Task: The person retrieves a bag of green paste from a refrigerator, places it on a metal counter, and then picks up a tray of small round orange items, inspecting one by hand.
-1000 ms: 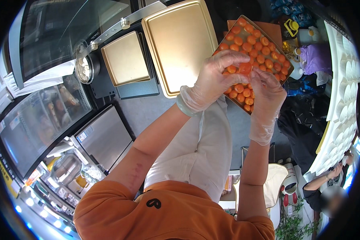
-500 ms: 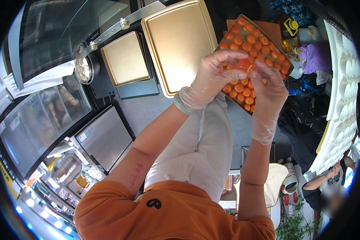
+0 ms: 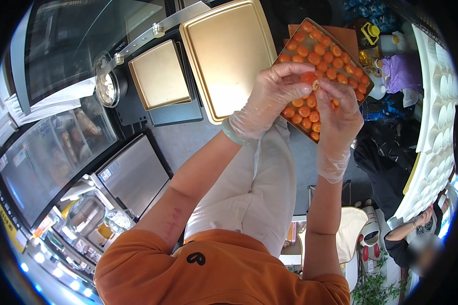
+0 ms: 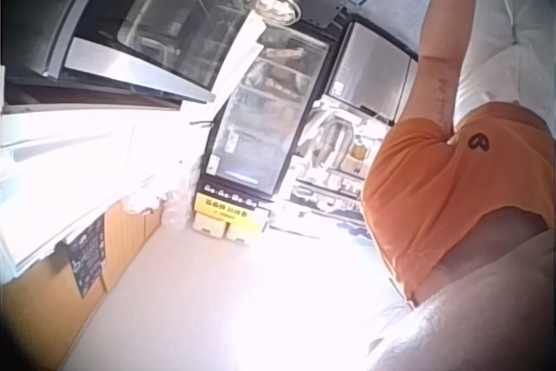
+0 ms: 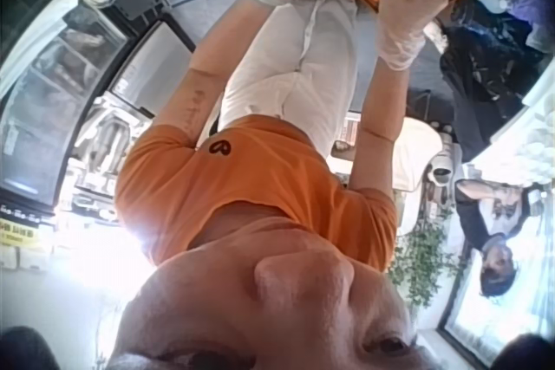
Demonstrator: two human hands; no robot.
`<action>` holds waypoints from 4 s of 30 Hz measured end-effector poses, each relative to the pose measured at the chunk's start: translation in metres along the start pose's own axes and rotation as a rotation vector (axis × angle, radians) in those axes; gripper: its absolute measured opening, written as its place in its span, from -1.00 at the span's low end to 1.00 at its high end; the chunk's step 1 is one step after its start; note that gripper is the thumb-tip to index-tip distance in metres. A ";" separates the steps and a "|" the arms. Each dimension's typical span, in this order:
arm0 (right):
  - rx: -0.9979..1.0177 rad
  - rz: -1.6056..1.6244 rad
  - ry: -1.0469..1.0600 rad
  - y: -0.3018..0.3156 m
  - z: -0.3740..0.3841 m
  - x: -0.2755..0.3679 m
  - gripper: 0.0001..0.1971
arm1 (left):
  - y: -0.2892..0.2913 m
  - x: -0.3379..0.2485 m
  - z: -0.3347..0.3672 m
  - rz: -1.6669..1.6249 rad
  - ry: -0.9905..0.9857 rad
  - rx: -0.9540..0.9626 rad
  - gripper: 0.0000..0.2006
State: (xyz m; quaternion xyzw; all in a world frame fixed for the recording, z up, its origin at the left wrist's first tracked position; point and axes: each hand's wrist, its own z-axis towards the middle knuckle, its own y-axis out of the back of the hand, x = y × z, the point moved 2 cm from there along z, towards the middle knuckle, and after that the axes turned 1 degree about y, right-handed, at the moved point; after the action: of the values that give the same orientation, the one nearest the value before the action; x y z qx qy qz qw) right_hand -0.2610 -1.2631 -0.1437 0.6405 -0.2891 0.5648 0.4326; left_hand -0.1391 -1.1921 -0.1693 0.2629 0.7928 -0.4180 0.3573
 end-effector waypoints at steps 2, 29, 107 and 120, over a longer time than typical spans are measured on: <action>-0.015 0.000 -0.028 0.001 -0.001 0.003 -0.80 | 0.001 0.001 0.001 -0.008 0.008 -0.002 -0.68; -0.063 -0.140 -0.003 0.005 0.003 -0.006 -0.84 | 0.010 0.005 0.004 -0.013 0.139 0.094 -0.63; 0.066 -0.592 -0.015 -0.055 -0.041 -0.141 -0.57 | 0.065 0.101 0.002 1.613 -0.357 -0.128 -0.59; -0.018 -0.576 0.004 -0.033 -0.057 -0.136 -0.57 | 0.065 0.109 0.015 1.807 -0.207 -0.046 -0.62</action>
State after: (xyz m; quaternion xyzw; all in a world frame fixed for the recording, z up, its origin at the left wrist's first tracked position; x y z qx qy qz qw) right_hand -0.2859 -1.2142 -0.2841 0.6912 -0.0993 0.4173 0.5816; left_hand -0.1537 -1.1588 -0.2912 0.7382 0.2568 0.0155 0.6236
